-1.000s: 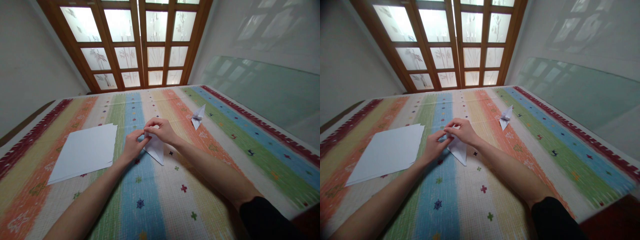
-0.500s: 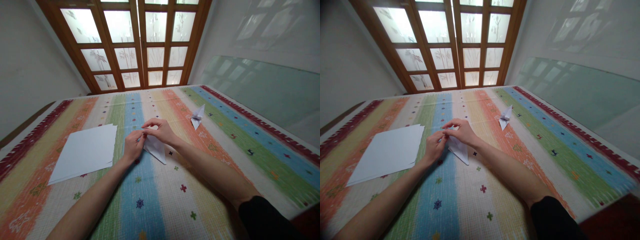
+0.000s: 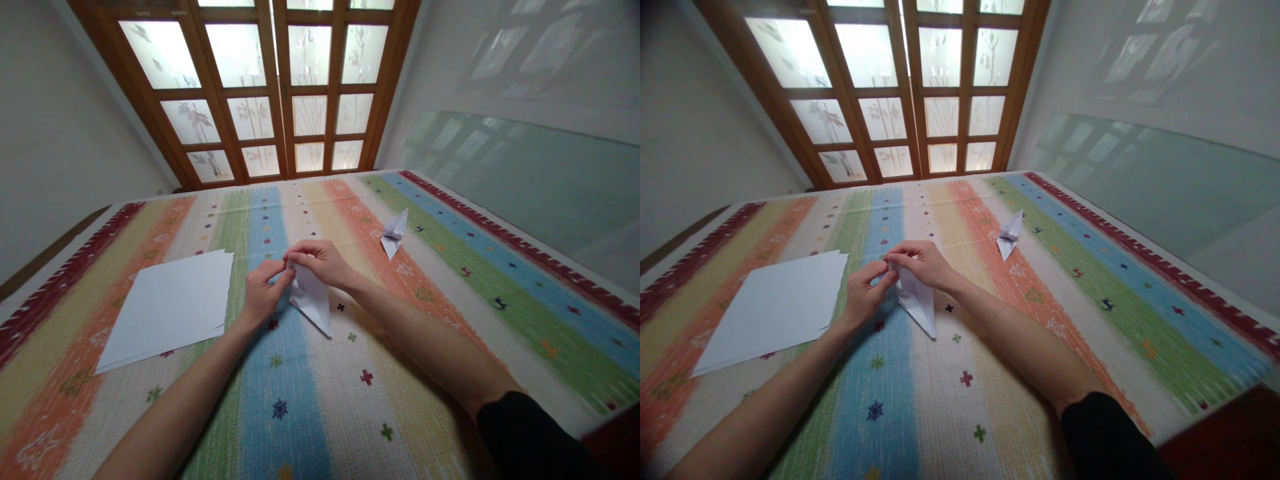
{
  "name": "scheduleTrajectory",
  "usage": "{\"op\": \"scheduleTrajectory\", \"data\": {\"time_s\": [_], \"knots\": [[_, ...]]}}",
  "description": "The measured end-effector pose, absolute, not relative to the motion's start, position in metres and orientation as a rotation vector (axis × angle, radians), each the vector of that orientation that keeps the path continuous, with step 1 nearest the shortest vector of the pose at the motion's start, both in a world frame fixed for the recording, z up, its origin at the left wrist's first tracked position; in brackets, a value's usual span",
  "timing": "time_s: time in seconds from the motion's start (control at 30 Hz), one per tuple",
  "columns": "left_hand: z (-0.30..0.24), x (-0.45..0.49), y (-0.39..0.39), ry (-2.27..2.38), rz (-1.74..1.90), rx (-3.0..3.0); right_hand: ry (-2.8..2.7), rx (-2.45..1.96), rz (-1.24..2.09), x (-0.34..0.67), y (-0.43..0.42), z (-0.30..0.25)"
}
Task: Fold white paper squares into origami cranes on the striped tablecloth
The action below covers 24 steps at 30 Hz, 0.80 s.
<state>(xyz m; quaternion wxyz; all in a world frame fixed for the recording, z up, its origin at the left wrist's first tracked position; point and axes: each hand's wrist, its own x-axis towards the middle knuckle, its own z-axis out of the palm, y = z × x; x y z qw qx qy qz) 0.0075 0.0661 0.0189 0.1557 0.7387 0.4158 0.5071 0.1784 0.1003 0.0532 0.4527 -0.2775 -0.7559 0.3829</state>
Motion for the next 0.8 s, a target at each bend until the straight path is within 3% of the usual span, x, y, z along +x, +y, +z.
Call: {"op": "scheduleTrajectory", "data": {"time_s": [0.8], "knots": [[0.021, 0.017, 0.065, 1.358, 1.609, 2.095, -1.677, -0.822, 0.987, 0.192, 0.091, 0.026]]}}
